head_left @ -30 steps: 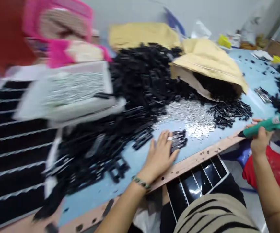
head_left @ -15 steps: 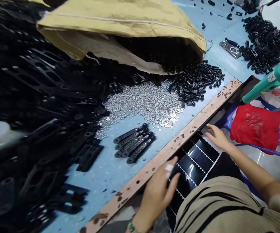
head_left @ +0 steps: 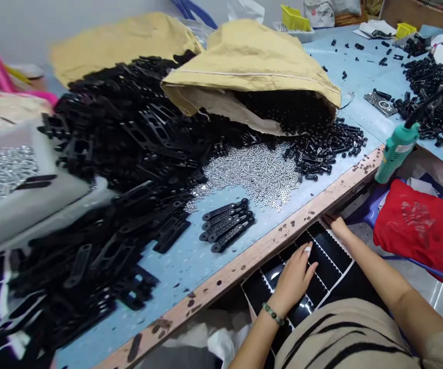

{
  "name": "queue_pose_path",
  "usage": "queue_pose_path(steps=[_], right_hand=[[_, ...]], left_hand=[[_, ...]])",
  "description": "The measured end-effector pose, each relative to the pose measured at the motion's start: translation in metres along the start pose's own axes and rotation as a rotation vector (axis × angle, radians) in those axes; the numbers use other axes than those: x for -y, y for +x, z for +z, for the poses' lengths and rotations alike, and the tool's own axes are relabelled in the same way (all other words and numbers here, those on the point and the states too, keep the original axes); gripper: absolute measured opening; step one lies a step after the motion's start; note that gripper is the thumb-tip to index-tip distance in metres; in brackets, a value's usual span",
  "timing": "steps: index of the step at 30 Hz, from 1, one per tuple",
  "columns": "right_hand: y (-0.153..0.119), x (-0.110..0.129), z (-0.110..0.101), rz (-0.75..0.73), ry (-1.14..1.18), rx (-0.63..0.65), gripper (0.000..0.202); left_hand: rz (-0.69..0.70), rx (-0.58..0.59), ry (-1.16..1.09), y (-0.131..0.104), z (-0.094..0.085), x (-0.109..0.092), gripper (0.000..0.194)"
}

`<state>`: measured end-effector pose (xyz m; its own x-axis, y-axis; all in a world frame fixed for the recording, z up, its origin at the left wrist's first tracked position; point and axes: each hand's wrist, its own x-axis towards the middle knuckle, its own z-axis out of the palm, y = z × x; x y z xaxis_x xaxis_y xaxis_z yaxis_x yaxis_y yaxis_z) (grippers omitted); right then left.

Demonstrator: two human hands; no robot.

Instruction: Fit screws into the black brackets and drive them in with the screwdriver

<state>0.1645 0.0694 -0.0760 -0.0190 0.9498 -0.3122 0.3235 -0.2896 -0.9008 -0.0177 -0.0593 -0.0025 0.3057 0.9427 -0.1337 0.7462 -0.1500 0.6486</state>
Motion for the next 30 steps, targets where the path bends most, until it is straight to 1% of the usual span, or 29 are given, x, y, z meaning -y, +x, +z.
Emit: queue_pose_path(steps=[3, 5, 6, 8, 9, 10, 11, 13, 15, 16, 18, 19, 20, 22, 23, 24, 25, 26, 27, 29, 30], right_hand=[[-0.005, 0.004, -0.021, -0.015, 0.038, -0.087, 0.053], [-0.019, 0.015, -0.034, -0.054, 0.031, -0.105, 0.053], [-0.029, 0.023, -0.037, -0.082, 0.025, -0.091, 0.050], [-0.053, 0.044, -0.037, -0.177, -0.028, -0.018, 0.043], [-0.065, 0.056, -0.035, -0.249, -0.086, 0.035, 0.047], [-0.076, 0.069, -0.031, -0.373, -0.221, 0.090, 0.055], [-0.085, 0.081, -0.028, -0.480, -0.345, 0.116, 0.062], [-0.096, 0.104, -0.022, -0.631, -0.522, 0.167, 0.073], [-0.098, 0.125, -0.017, -0.688, -0.533, 0.227, 0.072], [-0.097, 0.135, -0.014, -0.703, -0.494, 0.254, 0.067], [-0.093, 0.155, -0.006, -0.738, -0.397, 0.309, 0.052], [-0.092, 0.164, 0.001, -0.763, -0.366, 0.359, 0.041], [-0.092, 0.173, 0.009, -0.790, -0.345, 0.431, 0.030], [-0.093, 0.188, 0.026, -0.829, -0.316, 0.616, 0.008], [-0.095, 0.193, 0.035, -0.829, -0.299, 0.695, 0.001], [-0.095, 0.197, 0.044, -0.812, -0.275, 0.750, 0.004], [-0.095, 0.200, 0.051, -0.778, -0.244, 0.775, 0.006], [-0.094, 0.201, 0.058, -0.725, -0.207, 0.773, 0.008], [-0.092, 0.202, 0.064, -0.659, -0.159, 0.743, 0.010], [-0.084, 0.204, 0.076, -0.512, -0.031, 0.631, 0.012], [-0.079, 0.204, 0.083, -0.448, 0.034, 0.576, 0.014]], left_hand=[[-0.029, -0.037, -0.112, -0.003, -0.006, -0.004, 0.041], [-0.079, -0.072, -0.283, -0.001, -0.012, -0.014, 0.037], [-0.109, -0.064, -0.410, 0.000, -0.015, -0.021, 0.038], [-0.162, -0.004, -0.709, 0.004, -0.022, -0.034, 0.046], [-0.170, 0.023, -0.848, 0.006, -0.027, -0.041, 0.049], [-0.172, 0.011, -0.945, 0.008, -0.032, -0.046, 0.050], [-0.165, -0.037, -0.988, 0.009, -0.037, -0.049, 0.047], [-0.147, -0.200, -0.948, 0.008, -0.052, -0.051, 0.040], [-0.124, -0.331, -0.834, 0.002, -0.069, -0.047, 0.035], [-0.109, -0.359, -0.780, -0.004, -0.077, -0.043, 0.034], [-0.066, -0.357, -0.695, -0.016, -0.091, -0.035, 0.033], [-0.045, -0.350, -0.662, -0.023, -0.096, -0.031, 0.033], [-0.031, -0.349, -0.638, -0.029, -0.100, -0.028, 0.034], [-0.025, -0.371, -0.615, -0.042, -0.105, -0.021, 0.037], [-0.032, -0.394, -0.604, -0.048, -0.106, -0.018, 0.039], [-0.046, -0.429, -0.589, -0.054, -0.107, -0.014, 0.040], [-0.064, -0.480, -0.568, -0.060, -0.108, -0.010, 0.042], [-0.082, -0.546, -0.540, -0.065, -0.109, -0.006, 0.042], [-0.105, -0.629, -0.503, -0.070, -0.111, -0.001, 0.042], [-0.156, -0.789, -0.372, -0.077, -0.117, 0.010, 0.040], [-0.177, -0.836, -0.269, -0.080, -0.120, 0.016, 0.039]])
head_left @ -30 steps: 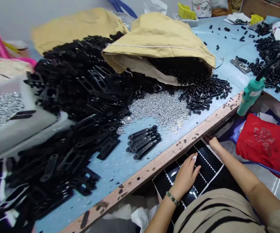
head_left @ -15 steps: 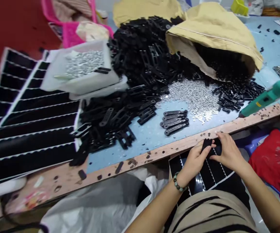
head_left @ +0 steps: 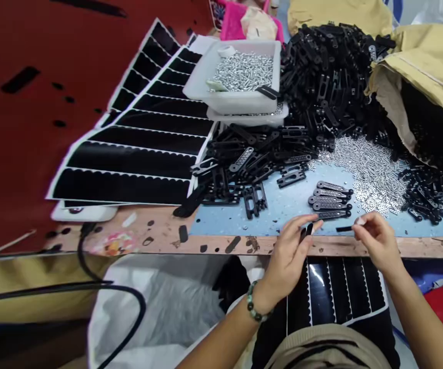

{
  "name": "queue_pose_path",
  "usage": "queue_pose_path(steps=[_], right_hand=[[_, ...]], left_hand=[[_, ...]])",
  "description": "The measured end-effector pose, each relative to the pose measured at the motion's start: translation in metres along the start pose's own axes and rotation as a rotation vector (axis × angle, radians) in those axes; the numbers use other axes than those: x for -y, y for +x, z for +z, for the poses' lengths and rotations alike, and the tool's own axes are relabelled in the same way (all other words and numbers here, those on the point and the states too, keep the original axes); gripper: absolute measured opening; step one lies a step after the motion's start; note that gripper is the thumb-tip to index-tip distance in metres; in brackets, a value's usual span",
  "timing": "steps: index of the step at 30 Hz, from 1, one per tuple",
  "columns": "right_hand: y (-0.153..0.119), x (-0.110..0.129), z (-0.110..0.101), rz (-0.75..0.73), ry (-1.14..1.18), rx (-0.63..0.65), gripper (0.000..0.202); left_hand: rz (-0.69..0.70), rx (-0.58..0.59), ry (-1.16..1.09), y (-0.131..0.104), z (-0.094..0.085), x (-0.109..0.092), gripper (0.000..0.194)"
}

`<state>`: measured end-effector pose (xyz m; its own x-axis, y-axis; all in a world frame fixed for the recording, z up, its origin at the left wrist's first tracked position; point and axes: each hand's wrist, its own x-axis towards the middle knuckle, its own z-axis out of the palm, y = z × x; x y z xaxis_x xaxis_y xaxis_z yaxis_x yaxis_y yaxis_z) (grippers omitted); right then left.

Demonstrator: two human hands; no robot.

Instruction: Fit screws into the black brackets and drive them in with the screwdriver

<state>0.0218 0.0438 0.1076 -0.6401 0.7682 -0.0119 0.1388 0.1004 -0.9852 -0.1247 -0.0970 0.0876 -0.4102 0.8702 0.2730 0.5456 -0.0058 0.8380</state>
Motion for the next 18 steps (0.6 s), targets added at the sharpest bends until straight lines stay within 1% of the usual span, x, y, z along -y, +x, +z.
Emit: queue_pose_path(steps=[1, 2, 4, 6, 11, 16, 18], right_hand=[[0.007, -0.003, 0.003, 0.035, 0.051, -0.049, 0.017], [0.014, -0.006, 0.006, 0.064, 0.081, -0.071, 0.021], [0.024, -0.011, 0.014, 0.112, 0.080, -0.066, 0.023], [0.030, -0.017, 0.022, 0.151, 0.030, -0.053, 0.021], [0.031, -0.023, 0.031, 0.157, -0.109, -0.036, 0.020], [0.032, -0.020, 0.030, 0.168, -0.063, -0.043, 0.020], [0.032, -0.021, 0.030, 0.157, -0.091, -0.044, 0.019]], left_hand=[[0.039, -0.023, 0.114, 0.002, -0.004, 0.005, 0.038], [0.085, -0.018, 0.234, 0.004, -0.007, 0.009, 0.037], [0.171, 0.038, 0.428, 0.006, -0.011, 0.016, 0.035], [0.223, 0.087, 0.524, 0.008, -0.011, 0.021, 0.034], [0.250, 0.122, 0.570, 0.006, -0.010, 0.024, 0.033], [0.236, 0.141, 0.560, 0.005, -0.010, 0.025, 0.034], [0.233, 0.141, 0.554, 0.004, -0.010, 0.026, 0.034]])
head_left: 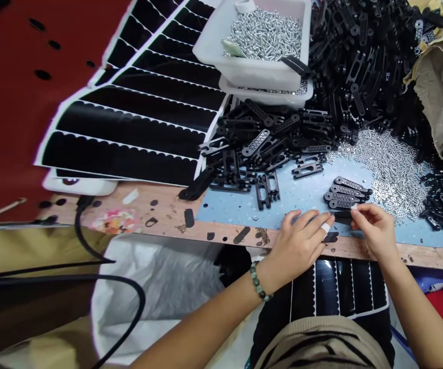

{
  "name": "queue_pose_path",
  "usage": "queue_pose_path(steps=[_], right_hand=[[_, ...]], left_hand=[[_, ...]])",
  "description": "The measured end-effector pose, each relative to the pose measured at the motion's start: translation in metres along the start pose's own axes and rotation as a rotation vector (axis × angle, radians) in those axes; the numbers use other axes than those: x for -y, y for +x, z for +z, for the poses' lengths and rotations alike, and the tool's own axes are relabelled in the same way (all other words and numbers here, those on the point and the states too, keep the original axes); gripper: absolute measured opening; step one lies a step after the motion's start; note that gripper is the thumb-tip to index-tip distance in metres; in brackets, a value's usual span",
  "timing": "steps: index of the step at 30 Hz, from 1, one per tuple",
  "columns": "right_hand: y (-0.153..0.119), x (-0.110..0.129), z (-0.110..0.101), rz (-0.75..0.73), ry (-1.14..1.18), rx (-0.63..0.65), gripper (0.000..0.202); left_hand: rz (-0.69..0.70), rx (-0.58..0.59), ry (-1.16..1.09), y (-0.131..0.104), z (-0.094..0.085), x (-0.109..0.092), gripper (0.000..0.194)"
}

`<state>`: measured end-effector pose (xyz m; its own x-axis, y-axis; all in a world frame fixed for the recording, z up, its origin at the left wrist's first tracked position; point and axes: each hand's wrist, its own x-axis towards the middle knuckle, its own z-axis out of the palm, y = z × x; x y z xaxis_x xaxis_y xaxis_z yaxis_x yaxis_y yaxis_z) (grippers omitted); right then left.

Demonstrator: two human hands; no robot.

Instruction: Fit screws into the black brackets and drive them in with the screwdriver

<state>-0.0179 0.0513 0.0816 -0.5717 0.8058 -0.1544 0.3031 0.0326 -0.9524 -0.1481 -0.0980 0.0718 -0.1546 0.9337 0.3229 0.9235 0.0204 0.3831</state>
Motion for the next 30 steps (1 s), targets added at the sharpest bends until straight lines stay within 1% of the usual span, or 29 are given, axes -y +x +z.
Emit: queue_pose_path(steps=[6, 9, 13, 15, 17, 18, 19, 21, 22, 23, 24, 25, 26, 28, 30], right_hand=[[-0.002, -0.004, 0.001, -0.115, -0.250, -0.002, 0.017], [-0.001, -0.003, 0.002, -0.179, -0.340, 0.001, 0.017], [0.002, 0.002, -0.002, -0.233, -0.563, 0.026, 0.016], [0.002, 0.007, -0.007, -0.253, -0.687, 0.025, 0.020], [0.002, 0.013, -0.010, -0.328, -0.729, 0.018, 0.026], [0.001, 0.017, -0.011, -0.386, -0.698, 0.044, 0.029], [0.000, 0.021, -0.010, -0.438, -0.638, 0.105, 0.030], [-0.003, 0.028, -0.007, -0.486, -0.492, 0.283, 0.024], [-0.004, 0.030, -0.006, -0.474, -0.429, 0.360, 0.020], [-0.005, 0.032, -0.004, -0.443, -0.380, 0.407, 0.016], [-0.005, 0.033, -0.004, -0.404, -0.340, 0.414, 0.013], [-0.004, 0.032, -0.004, -0.363, -0.303, 0.382, 0.010], [-0.003, 0.030, -0.006, -0.317, -0.262, 0.319, 0.009], [0.003, 0.025, -0.009, -0.206, -0.172, 0.149, 0.009], [0.009, 0.018, -0.009, -0.102, -0.084, 0.019, 0.011]], left_hand=[[-0.003, 0.001, -0.011, 0.000, 0.001, -0.001, 0.033], [-0.003, 0.011, -0.006, 0.004, 0.000, -0.003, 0.033], [-0.016, 0.035, 0.007, 0.012, -0.002, -0.005, 0.033], [-0.022, 0.034, -0.008, 0.014, -0.004, -0.005, 0.032], [-0.032, 0.027, -0.042, 0.017, -0.006, -0.004, 0.031], [-0.036, 0.025, -0.066, 0.018, -0.007, -0.004, 0.030], [-0.038, 0.026, -0.094, 0.019, -0.008, -0.004, 0.029], [-0.043, 0.031, -0.163, 0.022, -0.010, -0.004, 0.028], [-0.050, 0.030, -0.203, 0.023, -0.012, -0.003, 0.028], [-0.059, 0.021, -0.243, 0.023, -0.013, -0.003, 0.029], [-0.076, 0.001, -0.282, 0.024, -0.013, -0.002, 0.032], [-0.104, -0.034, -0.313, 0.024, -0.014, -0.001, 0.035], [-0.138, -0.077, -0.327, 0.023, -0.015, 0.000, 0.038], [-0.188, -0.139, -0.297, 0.022, -0.014, 0.002, 0.042], [-0.180, -0.130, -0.214, 0.021, -0.012, 0.003, 0.039]])
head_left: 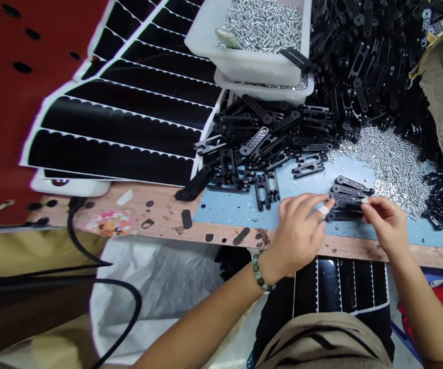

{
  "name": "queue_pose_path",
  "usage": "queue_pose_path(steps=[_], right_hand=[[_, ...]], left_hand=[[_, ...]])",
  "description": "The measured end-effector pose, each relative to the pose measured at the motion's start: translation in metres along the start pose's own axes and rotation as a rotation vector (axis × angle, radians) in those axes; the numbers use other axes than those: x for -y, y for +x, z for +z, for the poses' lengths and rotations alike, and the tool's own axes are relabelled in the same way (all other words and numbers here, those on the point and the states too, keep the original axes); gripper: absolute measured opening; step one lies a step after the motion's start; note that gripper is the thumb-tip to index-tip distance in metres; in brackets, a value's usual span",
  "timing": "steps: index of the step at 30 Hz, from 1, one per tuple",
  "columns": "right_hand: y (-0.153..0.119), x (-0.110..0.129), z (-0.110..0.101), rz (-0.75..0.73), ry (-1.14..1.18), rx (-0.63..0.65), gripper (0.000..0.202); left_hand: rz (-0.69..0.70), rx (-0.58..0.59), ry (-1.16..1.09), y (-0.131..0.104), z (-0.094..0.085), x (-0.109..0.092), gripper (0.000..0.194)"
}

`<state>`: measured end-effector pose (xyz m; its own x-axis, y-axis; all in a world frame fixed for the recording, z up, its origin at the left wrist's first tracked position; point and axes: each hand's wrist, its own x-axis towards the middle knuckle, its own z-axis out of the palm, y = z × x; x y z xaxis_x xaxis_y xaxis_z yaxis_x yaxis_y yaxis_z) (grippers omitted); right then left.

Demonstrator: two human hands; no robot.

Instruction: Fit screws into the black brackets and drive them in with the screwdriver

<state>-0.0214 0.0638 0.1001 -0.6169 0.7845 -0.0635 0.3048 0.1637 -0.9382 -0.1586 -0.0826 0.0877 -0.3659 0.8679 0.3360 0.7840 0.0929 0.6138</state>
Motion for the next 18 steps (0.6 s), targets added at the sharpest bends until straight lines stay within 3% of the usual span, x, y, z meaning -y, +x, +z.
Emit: queue_pose_path(steps=[4, 12, 18], right_hand=[[0.008, -0.010, 0.008, 0.105, 0.038, -0.024, 0.016], [0.009, -0.011, 0.013, 0.074, -0.108, -0.023, 0.019], [0.010, -0.013, 0.013, 0.137, 0.009, -0.041, 0.020]], left_hand=[[0.084, 0.091, 0.137, -0.002, 0.008, 0.000, 0.032], [0.102, 0.108, 0.190, 0.000, 0.012, -0.001, 0.034], [0.099, 0.146, 0.213, 0.003, 0.013, -0.002, 0.038]])
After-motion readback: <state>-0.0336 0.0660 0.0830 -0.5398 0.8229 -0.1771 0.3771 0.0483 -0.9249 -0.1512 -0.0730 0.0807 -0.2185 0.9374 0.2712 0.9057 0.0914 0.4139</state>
